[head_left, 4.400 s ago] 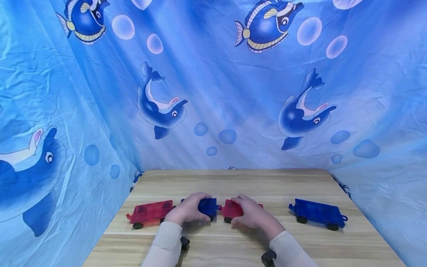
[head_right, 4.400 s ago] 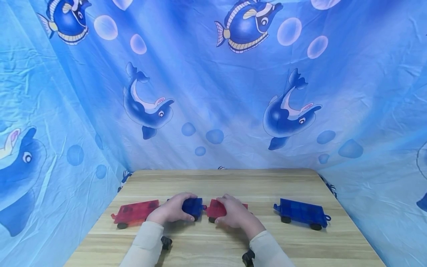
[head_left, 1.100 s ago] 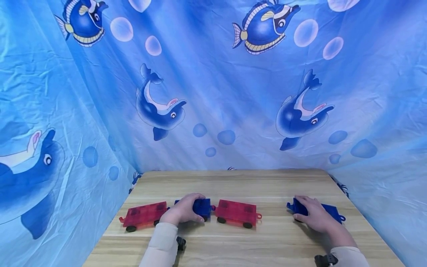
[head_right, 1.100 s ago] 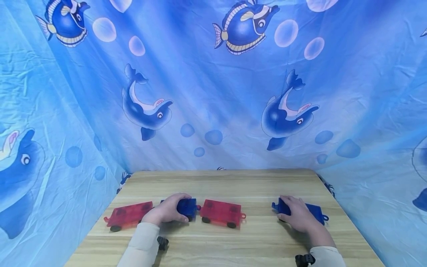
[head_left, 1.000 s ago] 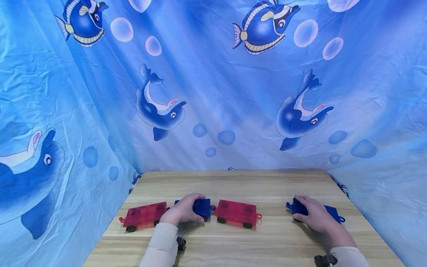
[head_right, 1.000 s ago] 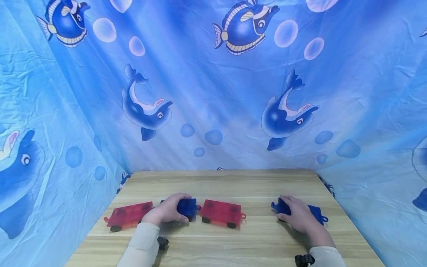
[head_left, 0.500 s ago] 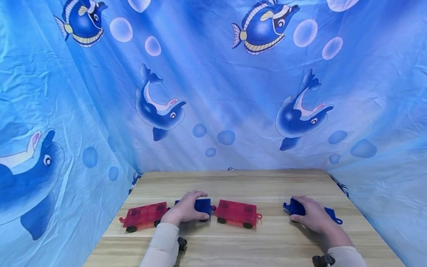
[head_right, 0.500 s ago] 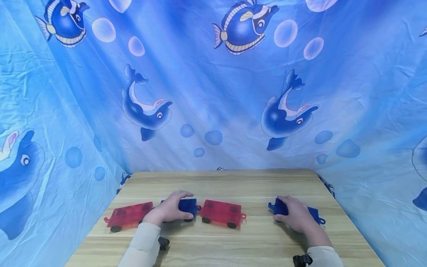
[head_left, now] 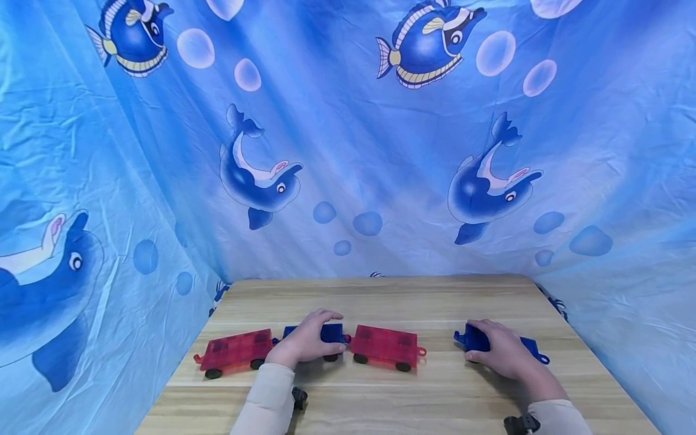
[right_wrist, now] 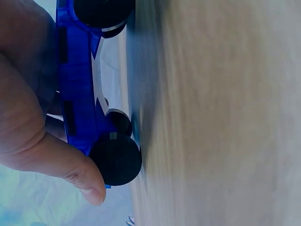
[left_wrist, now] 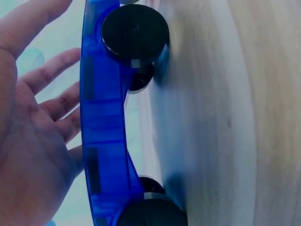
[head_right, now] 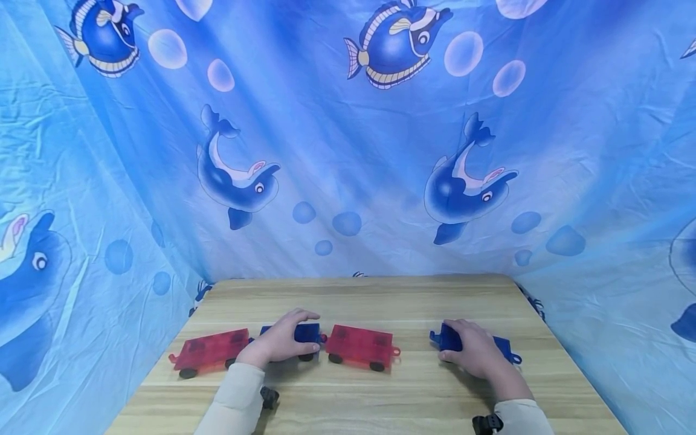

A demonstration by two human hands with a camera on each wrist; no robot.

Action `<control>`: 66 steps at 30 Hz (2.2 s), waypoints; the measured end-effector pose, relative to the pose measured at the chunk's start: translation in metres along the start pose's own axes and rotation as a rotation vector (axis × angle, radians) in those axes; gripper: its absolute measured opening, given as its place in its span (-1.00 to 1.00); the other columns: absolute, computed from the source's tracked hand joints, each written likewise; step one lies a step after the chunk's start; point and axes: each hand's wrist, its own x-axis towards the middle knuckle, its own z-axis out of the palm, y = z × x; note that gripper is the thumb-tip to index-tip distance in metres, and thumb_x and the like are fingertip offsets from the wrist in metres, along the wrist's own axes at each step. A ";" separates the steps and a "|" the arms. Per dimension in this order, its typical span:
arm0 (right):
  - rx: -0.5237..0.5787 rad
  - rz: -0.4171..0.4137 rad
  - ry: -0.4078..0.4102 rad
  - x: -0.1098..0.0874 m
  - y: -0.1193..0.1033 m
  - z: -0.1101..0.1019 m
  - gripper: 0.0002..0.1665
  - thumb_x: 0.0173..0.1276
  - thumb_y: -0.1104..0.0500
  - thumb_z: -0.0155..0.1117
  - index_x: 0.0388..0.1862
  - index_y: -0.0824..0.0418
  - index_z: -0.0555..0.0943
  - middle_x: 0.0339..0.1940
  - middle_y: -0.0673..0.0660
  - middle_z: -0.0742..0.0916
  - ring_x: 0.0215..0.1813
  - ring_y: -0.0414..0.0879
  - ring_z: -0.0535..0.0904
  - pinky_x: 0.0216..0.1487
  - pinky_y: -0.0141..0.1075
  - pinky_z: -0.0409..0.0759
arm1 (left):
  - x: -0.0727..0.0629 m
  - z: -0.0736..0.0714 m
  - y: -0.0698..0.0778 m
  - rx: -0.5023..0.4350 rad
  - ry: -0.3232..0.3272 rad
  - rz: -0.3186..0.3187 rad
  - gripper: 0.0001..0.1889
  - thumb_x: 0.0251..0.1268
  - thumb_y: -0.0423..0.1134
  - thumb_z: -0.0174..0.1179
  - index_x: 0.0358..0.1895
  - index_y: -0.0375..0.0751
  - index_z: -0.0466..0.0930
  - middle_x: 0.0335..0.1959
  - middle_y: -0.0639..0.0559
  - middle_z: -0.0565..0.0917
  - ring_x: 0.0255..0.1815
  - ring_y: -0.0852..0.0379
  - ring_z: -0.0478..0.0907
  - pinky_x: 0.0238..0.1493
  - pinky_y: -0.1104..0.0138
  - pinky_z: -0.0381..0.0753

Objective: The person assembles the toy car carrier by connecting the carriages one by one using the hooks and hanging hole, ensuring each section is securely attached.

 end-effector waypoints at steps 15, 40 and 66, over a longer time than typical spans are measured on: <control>0.004 -0.029 -0.009 0.003 -0.007 0.005 0.02 0.21 -0.30 0.56 0.52 0.17 0.48 0.42 0.36 0.57 0.43 0.45 0.42 0.30 0.50 0.27 | 0.001 0.001 0.000 -0.007 0.024 0.018 -0.32 0.33 0.16 0.43 0.44 0.00 0.51 0.41 0.04 0.46 0.47 -0.16 0.38 0.34 -0.17 0.47; 0.011 -0.059 -0.004 0.004 -0.017 0.011 -0.01 0.17 -0.26 0.62 0.47 0.16 0.53 0.38 0.30 0.62 0.43 0.37 0.46 0.35 0.43 0.28 | 0.017 0.028 0.036 0.032 0.086 0.072 -0.20 0.33 0.20 0.41 0.58 0.12 0.36 0.53 0.07 0.38 0.56 -0.12 0.27 0.42 -0.14 0.42; 0.045 -0.054 -0.026 0.006 -0.034 0.015 0.02 0.09 -0.24 0.68 0.47 0.13 0.54 0.39 0.20 0.63 0.43 0.27 0.49 0.40 0.32 0.30 | 0.039 0.060 0.076 0.132 0.009 0.158 -0.12 0.10 0.22 0.56 0.51 0.14 0.44 0.42 0.15 0.47 0.41 0.00 0.38 0.28 0.03 0.58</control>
